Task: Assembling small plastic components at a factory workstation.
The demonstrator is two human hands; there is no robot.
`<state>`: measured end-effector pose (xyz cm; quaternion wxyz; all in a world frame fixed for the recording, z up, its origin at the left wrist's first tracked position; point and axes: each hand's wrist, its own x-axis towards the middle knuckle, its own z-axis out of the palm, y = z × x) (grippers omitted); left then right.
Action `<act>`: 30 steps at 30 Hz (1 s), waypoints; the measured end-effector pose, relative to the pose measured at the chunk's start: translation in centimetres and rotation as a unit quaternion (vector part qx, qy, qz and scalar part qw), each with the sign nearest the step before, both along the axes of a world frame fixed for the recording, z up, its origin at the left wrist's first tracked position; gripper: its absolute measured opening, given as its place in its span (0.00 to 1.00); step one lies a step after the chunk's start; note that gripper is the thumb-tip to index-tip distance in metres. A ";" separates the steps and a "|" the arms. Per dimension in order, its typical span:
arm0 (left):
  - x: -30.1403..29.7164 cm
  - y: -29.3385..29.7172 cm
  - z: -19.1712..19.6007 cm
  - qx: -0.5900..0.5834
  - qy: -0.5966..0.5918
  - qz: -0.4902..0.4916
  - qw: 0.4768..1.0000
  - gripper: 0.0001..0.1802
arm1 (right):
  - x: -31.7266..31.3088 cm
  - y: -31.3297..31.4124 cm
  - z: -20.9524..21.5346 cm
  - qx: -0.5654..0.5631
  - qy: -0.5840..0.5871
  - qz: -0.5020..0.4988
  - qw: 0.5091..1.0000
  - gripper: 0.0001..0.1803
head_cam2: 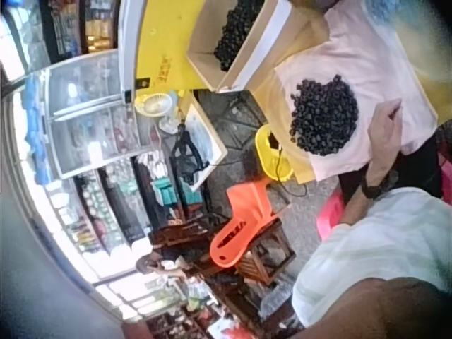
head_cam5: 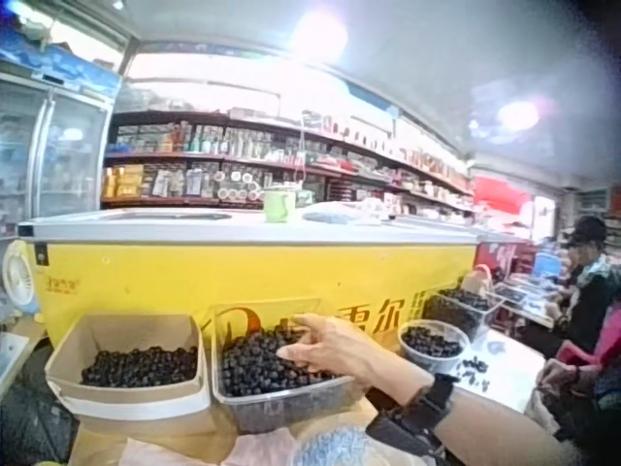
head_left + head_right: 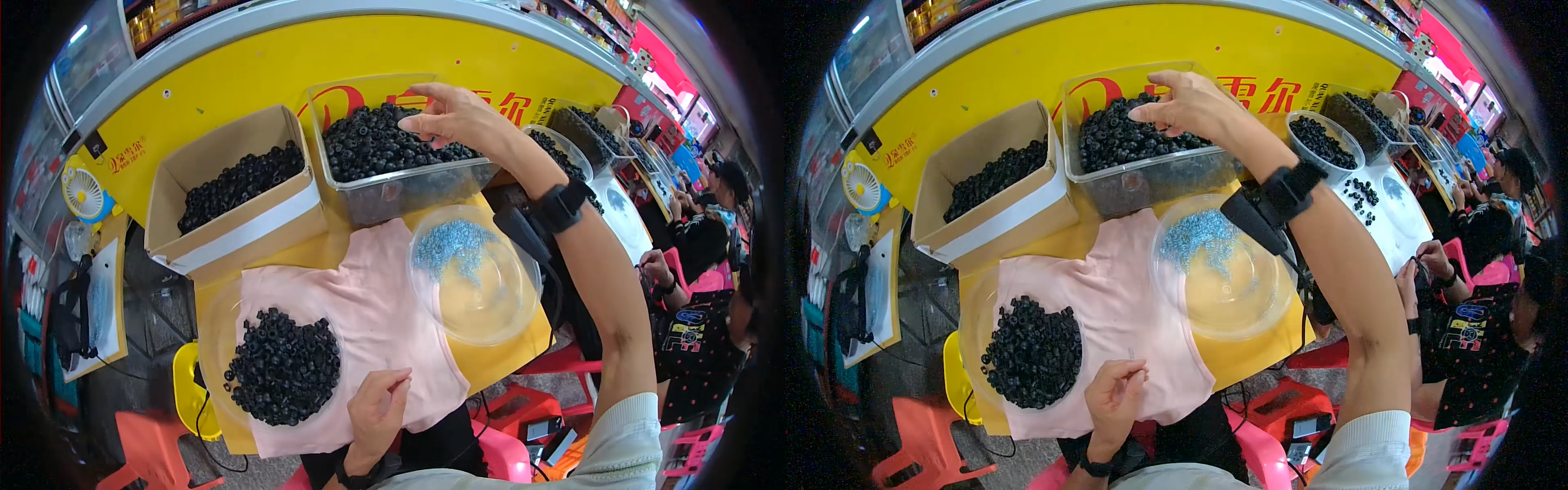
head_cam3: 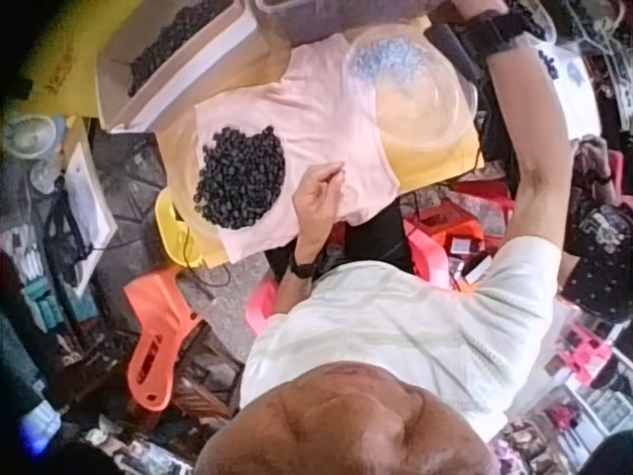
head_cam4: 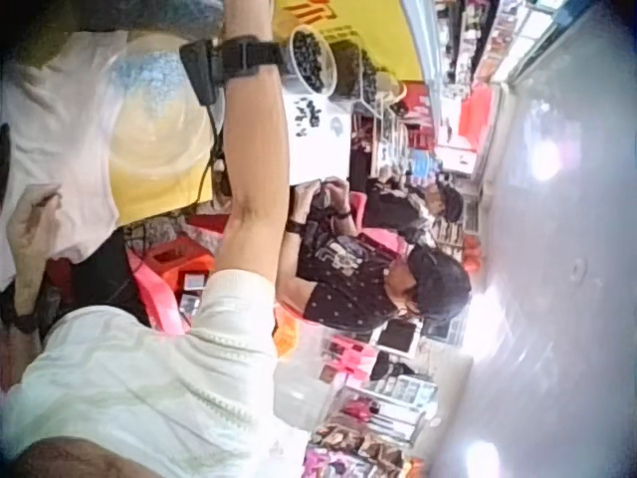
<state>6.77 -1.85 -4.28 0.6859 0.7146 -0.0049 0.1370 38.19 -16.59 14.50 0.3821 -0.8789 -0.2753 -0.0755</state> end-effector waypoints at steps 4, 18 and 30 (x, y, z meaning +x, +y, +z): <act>0.1 0.4 -0.4 -0.078 0.046 -0.018 0.996 0.11 | 0.8 -0.7 1.1 -0.229 0.077 -0.009 0.970 0.27; 0.0 0.9 0.0 -0.023 0.106 -0.029 0.994 0.08 | 8.2 1.0 -5.5 -0.417 -0.027 0.213 0.883 0.24; 0.1 0.9 0.3 0.026 0.108 -0.021 0.994 0.08 | 6.0 -0.9 -0.9 -0.168 0.095 -0.040 0.980 0.18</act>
